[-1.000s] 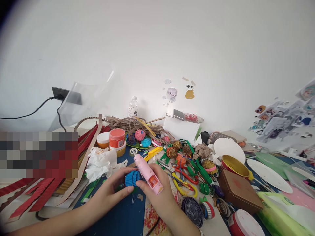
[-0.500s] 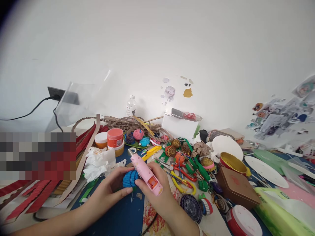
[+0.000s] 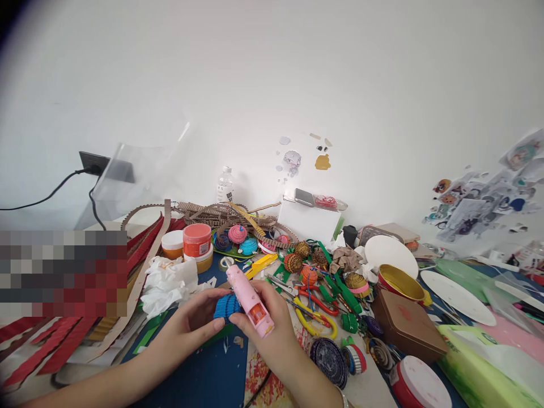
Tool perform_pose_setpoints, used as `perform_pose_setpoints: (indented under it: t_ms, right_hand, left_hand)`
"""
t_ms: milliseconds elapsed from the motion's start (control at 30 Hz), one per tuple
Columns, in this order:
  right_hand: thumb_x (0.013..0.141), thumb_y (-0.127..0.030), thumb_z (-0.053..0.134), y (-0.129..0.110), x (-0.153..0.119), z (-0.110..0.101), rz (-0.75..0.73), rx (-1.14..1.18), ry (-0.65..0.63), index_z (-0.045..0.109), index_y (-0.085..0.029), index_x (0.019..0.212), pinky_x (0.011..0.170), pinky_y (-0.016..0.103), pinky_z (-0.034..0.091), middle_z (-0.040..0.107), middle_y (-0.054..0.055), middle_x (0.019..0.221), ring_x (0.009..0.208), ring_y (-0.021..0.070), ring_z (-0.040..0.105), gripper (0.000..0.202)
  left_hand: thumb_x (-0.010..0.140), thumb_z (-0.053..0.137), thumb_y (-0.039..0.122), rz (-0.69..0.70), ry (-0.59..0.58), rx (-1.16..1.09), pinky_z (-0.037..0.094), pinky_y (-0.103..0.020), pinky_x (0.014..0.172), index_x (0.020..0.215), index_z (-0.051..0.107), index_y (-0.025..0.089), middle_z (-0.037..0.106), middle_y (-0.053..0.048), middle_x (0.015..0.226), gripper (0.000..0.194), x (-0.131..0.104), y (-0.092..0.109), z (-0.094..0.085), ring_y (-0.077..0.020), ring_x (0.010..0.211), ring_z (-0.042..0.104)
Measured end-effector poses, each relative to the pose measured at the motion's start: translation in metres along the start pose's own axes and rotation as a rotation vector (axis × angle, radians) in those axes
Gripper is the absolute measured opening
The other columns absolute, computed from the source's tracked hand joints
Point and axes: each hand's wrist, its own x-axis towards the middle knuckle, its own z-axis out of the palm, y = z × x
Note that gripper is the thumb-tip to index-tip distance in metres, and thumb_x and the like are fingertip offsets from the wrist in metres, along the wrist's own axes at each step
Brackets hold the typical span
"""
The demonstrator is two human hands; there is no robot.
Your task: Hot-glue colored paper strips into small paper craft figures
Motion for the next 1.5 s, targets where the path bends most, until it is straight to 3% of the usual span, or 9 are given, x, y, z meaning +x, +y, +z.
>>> perform_pose_setpoints:
  t_ms: [167,533,733,833,1000,1133,1300,1500]
  right_hand:
    - [0.075,-0.025,0.063,0.003,0.0,0.002,-0.014,-0.04,0.017,0.058,-0.021,0.1,0.068,0.026,0.047,0.064,0.002,0.09,0.079,0.0181,0.06,0.026]
    - [0.075,-0.024,0.062,0.001,0.0,0.002,-0.037,-0.05,0.01,0.057,-0.021,0.104,0.071,0.026,0.048,0.064,0.003,0.096,0.085,0.0194,0.061,0.029]
    - [0.076,-0.027,0.061,0.003,-0.001,0.003,0.059,-0.045,0.028,0.058,-0.021,0.102,0.068,0.027,0.047,0.065,0.004,0.094,0.085,0.0201,0.06,0.027]
    - [0.076,-0.027,0.061,0.003,-0.001,0.004,0.087,-0.03,0.01,0.058,-0.021,0.099,0.067,0.026,0.047,0.064,0.003,0.089,0.08,0.019,0.06,0.024]
    - [0.075,-0.026,0.061,0.005,0.001,0.006,0.116,-0.04,0.011,0.058,-0.02,0.089,0.061,0.025,0.045,0.063,0.001,0.078,0.069,0.017,0.059,0.016]
    - [0.076,-0.026,0.06,0.008,0.002,0.006,0.144,-0.039,0.035,0.058,-0.02,0.099,0.064,0.028,0.046,0.065,0.003,0.085,0.075,0.0192,0.059,0.024]
    - [0.076,-0.028,0.06,0.006,0.0,0.004,0.127,-0.062,0.042,0.058,-0.02,0.1,0.066,0.028,0.046,0.063,0.003,0.084,0.073,0.0179,0.058,0.025]
    - [0.073,-0.027,0.064,0.001,-0.001,0.004,0.077,-0.009,-0.026,0.056,-0.02,0.099,0.067,0.027,0.046,0.061,0.002,0.086,0.075,0.0174,0.059,0.028]
  left_hand:
    - [0.064,0.073,0.038,0.054,0.101,0.005,0.047,-0.038,0.088,0.099,0.057,0.026,0.062,-0.004,0.107,0.041,0.001,-0.006,-0.001,-0.0238,0.1,0.058]
    - [0.07,0.067,0.04,0.072,0.118,0.135,0.049,-0.036,0.082,0.089,0.061,0.023,0.065,-0.005,0.091,0.027,-0.002,0.003,-0.001,-0.0247,0.092,0.06]
    - [0.064,0.072,0.043,0.004,0.052,-0.035,0.045,-0.039,0.091,0.101,0.058,0.025,0.064,-0.005,0.105,0.044,0.0,-0.001,0.002,-0.0251,0.102,0.058]
    - [0.065,0.072,0.039,-0.005,0.001,-0.065,0.042,-0.041,0.094,0.101,0.059,0.025,0.064,-0.005,0.108,0.041,0.0,0.0,0.002,-0.0252,0.105,0.057]
    - [0.064,0.072,0.041,-0.019,0.122,-0.025,0.041,-0.041,0.096,0.1,0.059,0.022,0.064,-0.007,0.111,0.042,0.0,0.003,0.001,-0.0269,0.109,0.055]
    - [0.064,0.072,0.041,-0.01,0.16,-0.002,0.044,-0.039,0.093,0.099,0.057,0.023,0.064,-0.006,0.11,0.042,0.001,0.001,0.0,-0.0266,0.108,0.055]
    - [0.063,0.073,0.034,0.064,0.21,0.178,0.049,-0.037,0.086,0.1,0.06,0.022,0.06,-0.008,0.115,0.041,0.001,-0.005,-0.002,-0.0274,0.108,0.054]
    - [0.065,0.07,0.031,0.206,0.169,0.492,0.048,-0.038,0.087,0.106,0.059,0.022,0.064,-0.009,0.109,0.043,-0.004,-0.006,-0.005,-0.026,0.1,0.058]
